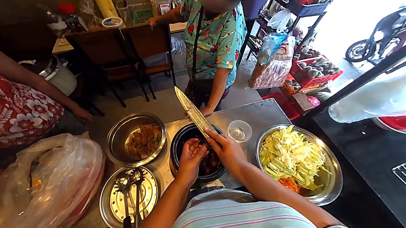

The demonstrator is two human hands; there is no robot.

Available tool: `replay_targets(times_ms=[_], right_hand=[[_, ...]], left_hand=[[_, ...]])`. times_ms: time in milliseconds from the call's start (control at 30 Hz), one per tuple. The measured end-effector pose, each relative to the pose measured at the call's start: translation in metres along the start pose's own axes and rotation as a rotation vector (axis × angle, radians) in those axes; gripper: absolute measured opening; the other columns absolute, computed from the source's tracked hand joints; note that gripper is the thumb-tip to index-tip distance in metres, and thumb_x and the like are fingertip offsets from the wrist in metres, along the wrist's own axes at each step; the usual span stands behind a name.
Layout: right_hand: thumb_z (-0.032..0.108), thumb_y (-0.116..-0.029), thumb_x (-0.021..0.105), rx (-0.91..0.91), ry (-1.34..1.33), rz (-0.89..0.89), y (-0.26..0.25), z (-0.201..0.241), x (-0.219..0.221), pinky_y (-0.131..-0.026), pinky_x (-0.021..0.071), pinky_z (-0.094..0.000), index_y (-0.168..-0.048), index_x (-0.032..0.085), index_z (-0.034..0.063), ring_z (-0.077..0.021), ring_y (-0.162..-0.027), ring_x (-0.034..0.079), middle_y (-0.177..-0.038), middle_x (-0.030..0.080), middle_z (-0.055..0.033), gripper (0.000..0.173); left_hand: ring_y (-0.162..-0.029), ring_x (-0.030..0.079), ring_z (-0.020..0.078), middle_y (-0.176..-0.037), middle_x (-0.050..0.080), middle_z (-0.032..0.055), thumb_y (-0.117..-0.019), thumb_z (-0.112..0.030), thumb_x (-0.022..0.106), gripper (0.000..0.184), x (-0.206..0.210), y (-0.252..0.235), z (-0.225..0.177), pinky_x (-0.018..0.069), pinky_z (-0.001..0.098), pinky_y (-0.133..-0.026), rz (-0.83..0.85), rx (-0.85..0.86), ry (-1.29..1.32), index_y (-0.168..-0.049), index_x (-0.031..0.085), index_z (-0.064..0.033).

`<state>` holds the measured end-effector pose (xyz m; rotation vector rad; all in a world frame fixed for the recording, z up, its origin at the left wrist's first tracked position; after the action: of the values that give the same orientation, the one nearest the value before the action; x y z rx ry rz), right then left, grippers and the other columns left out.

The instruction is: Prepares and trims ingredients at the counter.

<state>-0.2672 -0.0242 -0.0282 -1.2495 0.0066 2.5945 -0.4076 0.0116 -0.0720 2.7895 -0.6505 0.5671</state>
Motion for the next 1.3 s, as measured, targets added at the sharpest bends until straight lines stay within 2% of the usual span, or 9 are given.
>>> replay_targets(times_ms=[267, 367, 467, 533, 667, 767, 867, 1067, 1300], right_hand=[[0.046, -0.1074, 0.049, -0.105, 0.037, 0.022, 0.005, 0.019, -0.001, -0.078, 0.0579, -0.0457, -0.142, 0.065, 0.035, -0.0275, -0.089, 0.071, -0.103, 0.073, -0.0124, 0.039], [0.055, -0.1087, 0.039, 0.073, 0.154, 0.21, -0.006, 0.0, 0.009, -0.087, 0.0544, -0.0526, -0.157, 0.045, 0.0391, -0.0337, -0.104, 0.068, -0.121, 0.068, -0.0163, 0.051], [0.04, -0.1138, 0.024, 0.152, 0.26, 0.262, -0.016, -0.011, 0.011, -0.094, 0.0538, -0.0554, -0.167, 0.019, 0.027, -0.0368, -0.111, 0.069, -0.127, 0.069, -0.0167, 0.055], [0.031, -0.1134, 0.029, 0.187, 0.356, 0.266, -0.019, -0.016, 0.014, -0.094, 0.0545, -0.0535, -0.168, 0.013, 0.0267, -0.0361, -0.111, 0.07, -0.127, 0.069, -0.0154, 0.057], [0.055, -0.102, 0.056, 0.179, 0.34, 0.262, -0.024, -0.017, 0.011, -0.096, 0.0536, -0.0532, -0.167, 0.019, 0.028, -0.0357, -0.117, 0.067, -0.139, 0.063, -0.015, 0.08], [0.066, -0.0988, 0.054, 0.116, 0.098, 0.257, -0.022, -0.011, 0.008, -0.097, 0.0514, -0.0576, -0.161, 0.038, 0.0351, -0.0358, -0.119, 0.065, -0.137, 0.063, -0.0164, 0.071], [0.057, -0.0963, 0.065, -0.041, -0.241, 0.252, -0.02, 0.0, 0.014, -0.108, 0.0493, -0.0467, -0.153, 0.054, 0.0268, -0.0245, -0.125, 0.063, -0.138, 0.065, -0.0122, 0.065], [0.05, -0.0968, 0.068, -0.086, -0.256, 0.234, -0.018, 0.012, 0.013, -0.106, 0.0503, -0.0423, -0.152, 0.054, 0.0295, -0.0202, -0.122, 0.064, -0.136, 0.066, -0.0094, 0.061], [0.042, -0.1017, 0.064, -0.118, -0.414, 0.206, -0.011, 0.013, 0.018, -0.109, 0.0488, -0.0333, -0.148, 0.059, 0.0203, -0.0135, -0.125, 0.063, -0.138, 0.067, -0.009, 0.051]], left_hand=[[-0.107, 0.068, 0.0171, -0.129, 0.06, 0.0163, -0.1035, -0.003, 0.057, 0.046, -0.037, -0.012, 0.017, 0.0583, 0.0305, -0.094, -0.215, -0.16, 0.043, -0.146, 0.04, 0.0049], [-0.11, 0.07, 0.0235, -0.13, 0.062, 0.0183, -0.108, -0.004, 0.048, 0.04, -0.036, -0.012, 0.011, 0.0593, 0.0359, -0.096, -0.142, -0.178, 0.171, -0.146, 0.041, 0.0039], [-0.115, 0.069, 0.0231, -0.134, 0.061, 0.018, -0.108, -0.001, 0.045, 0.042, -0.035, -0.015, 0.006, 0.0573, 0.0338, -0.1, -0.074, -0.159, 0.219, -0.149, 0.04, 0.0034], [-0.12, 0.066, 0.0227, -0.139, 0.059, 0.0174, -0.1069, 0.002, 0.045, 0.044, -0.034, -0.014, 0.005, 0.0549, 0.0337, -0.104, -0.043, -0.154, 0.235, -0.151, 0.04, 0.0021], [-0.127, 0.062, 0.0236, -0.142, 0.057, 0.0165, -0.1045, 0.007, 0.045, 0.049, -0.031, -0.011, 0.001, 0.0515, 0.0364, -0.109, 0.023, -0.141, 0.237, -0.152, 0.038, 0.0008], [-0.129, 0.061, 0.0244, -0.145, 0.055, 0.0161, -0.1026, 0.008, 0.047, 0.052, -0.03, -0.009, 0.001, 0.0509, 0.0385, -0.11, 0.084, -0.129, 0.225, -0.153, 0.037, 0.0006], [-0.126, 0.062, 0.0223, -0.145, 0.056, 0.0142, -0.1008, 0.006, 0.052, 0.052, -0.024, -0.008, 0.0, 0.0512, 0.0373, -0.109, 0.182, -0.119, 0.226, -0.151, 0.039, 0.0022], [-0.125, 0.063, 0.0204, -0.141, 0.06, 0.0138, -0.1011, 0.001, 0.058, 0.053, -0.011, -0.004, -0.005, 0.0506, 0.0365, -0.11, 0.291, -0.114, 0.175, -0.15, 0.04, 0.006], [-0.121, 0.066, 0.0191, -0.135, 0.065, 0.0116, -0.102, 0.001, 0.057, 0.046, -0.012, -0.005, -0.008, 0.0515, 0.037, -0.11, 0.306, -0.046, 0.102, -0.146, 0.046, 0.0068]])
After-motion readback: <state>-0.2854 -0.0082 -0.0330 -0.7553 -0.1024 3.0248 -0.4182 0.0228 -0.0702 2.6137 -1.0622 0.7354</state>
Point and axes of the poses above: each hand's wrist, its own y-axis away from the middle knuckle, its own x-axis out of the palm, z = x × y, the point moved 8 cm from there along -y, towards the middle knuckle
